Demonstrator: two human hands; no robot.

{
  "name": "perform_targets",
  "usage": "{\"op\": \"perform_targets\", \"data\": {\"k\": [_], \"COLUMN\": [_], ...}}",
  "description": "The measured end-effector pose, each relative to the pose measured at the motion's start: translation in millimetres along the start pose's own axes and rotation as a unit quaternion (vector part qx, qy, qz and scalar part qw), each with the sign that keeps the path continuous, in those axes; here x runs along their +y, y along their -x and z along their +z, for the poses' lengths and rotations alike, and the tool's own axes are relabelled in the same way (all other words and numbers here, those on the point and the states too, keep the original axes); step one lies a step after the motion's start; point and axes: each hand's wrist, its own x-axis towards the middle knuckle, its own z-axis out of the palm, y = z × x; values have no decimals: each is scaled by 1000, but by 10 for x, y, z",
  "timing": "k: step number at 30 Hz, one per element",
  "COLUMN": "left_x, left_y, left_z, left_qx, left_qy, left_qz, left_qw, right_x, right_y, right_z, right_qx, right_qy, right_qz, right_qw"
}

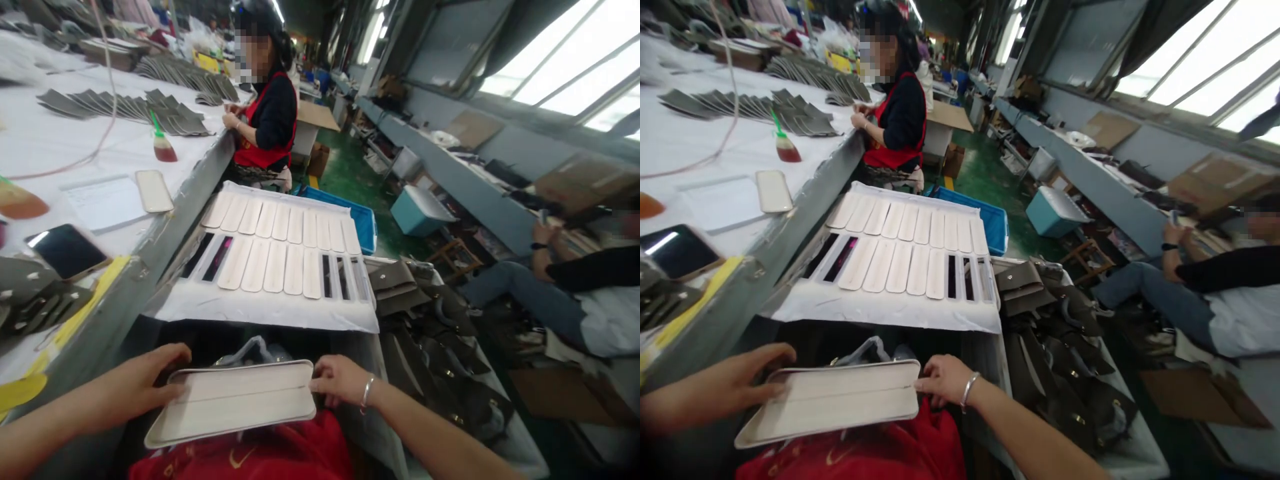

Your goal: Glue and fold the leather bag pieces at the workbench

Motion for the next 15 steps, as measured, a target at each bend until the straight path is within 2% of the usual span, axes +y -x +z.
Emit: {"op": "perform_targets", "data": {"k": [1, 3, 5, 7, 10, 15], "left_x": [148, 501, 845, 1094, 1239, 1182], "left_y": [-83, -255, -408, -520, -587, -534], "left_z": [14, 105, 247, 375, 466, 527], "left_qx": [14, -13, -82, -154, -184, -167], "left_qy": [-18, -15, 7, 22, 23, -8], "left_qz": [37, 106, 170, 224, 260, 296], "left_qw": [999, 994, 982, 962, 947, 941], "right_x": [17, 8, -44, -105, -141, -51], "right_y": [19, 30, 7, -34, -86, -70], "right_z": [-18, -29, -9, 22, 48, 60], "right_qx": [49, 133, 156, 144, 127, 110], "right_qy": [30, 85, 156, 256, 377, 420], "right_qz": [-69, -197, -284, -331, -340, -362], "right_qw": [996, 968, 933, 897, 852, 825]}}
